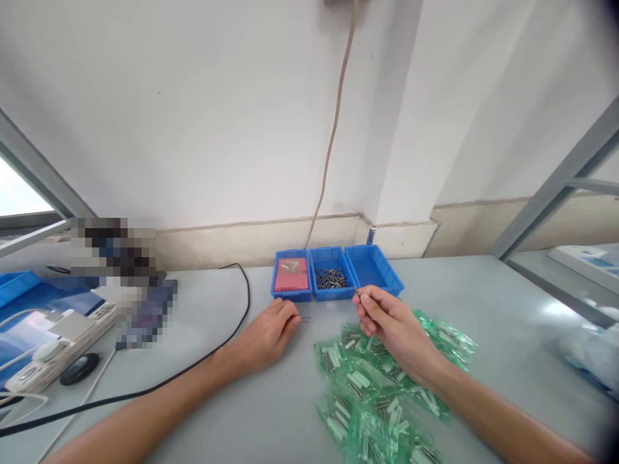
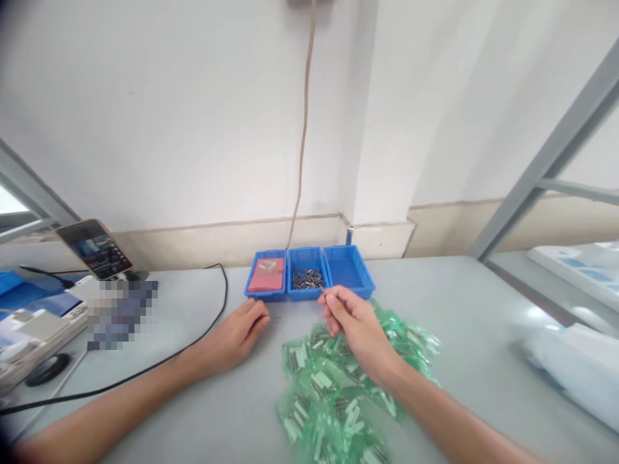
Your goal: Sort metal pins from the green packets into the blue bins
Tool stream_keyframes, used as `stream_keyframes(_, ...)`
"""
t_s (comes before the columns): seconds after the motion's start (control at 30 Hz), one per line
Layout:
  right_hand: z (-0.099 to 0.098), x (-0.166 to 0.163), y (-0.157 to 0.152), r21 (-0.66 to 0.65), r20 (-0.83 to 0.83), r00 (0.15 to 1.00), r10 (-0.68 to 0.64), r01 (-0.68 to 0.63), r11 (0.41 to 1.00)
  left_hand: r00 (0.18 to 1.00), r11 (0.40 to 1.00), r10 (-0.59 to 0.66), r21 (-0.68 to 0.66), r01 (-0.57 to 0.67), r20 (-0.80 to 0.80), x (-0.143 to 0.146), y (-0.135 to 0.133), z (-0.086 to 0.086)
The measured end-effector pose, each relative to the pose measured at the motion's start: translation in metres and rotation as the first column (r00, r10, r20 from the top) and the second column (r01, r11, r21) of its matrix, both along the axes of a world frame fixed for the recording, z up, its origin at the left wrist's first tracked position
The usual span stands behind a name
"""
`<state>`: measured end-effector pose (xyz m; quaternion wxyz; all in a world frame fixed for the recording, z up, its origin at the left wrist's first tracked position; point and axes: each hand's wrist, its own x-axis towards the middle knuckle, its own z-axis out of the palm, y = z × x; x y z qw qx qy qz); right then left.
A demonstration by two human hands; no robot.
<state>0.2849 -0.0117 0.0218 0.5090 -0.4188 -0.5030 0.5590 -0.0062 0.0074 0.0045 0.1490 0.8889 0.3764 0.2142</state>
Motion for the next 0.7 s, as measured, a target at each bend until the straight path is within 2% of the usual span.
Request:
stream_keyframes(0.17, -0.002, -0.002, 0.001, 0.03, 0.059, 0.998, -0.033, 0.031, 0.999, 1.0, 0.998, 0.02, -0.059, -0.019, 0.01, 0.001, -0.002, 0.002)
stream_keyframes(0.3, -0.002, -0.002, 0.0, 0.047, 0.104, 0.995, -0.012, 0.007, 0.999, 0.999, 0.994, -0.001, -0.113, 0.005, 0.034, 0.0, -0.001, 0.001)
stream_keyframes(0.5, 0.001, 0.0, 0.0, -0.022, -0.071, 0.995, 0.065, -0.067, 0.998, 0.993, 0.989, -0.026, -0.14, 0.042, 0.115, 0.001, 0.004, 0.0)
stream_keyframes(0.7, 0.009, -0.002, 0.0, -0.07, -0.191, 0.977, 0.096, -0.111, 0.991, 0.995, 0.983, 0.067, -0.177, -0.054, 0.072, 0.002, 0.006, 0.0)
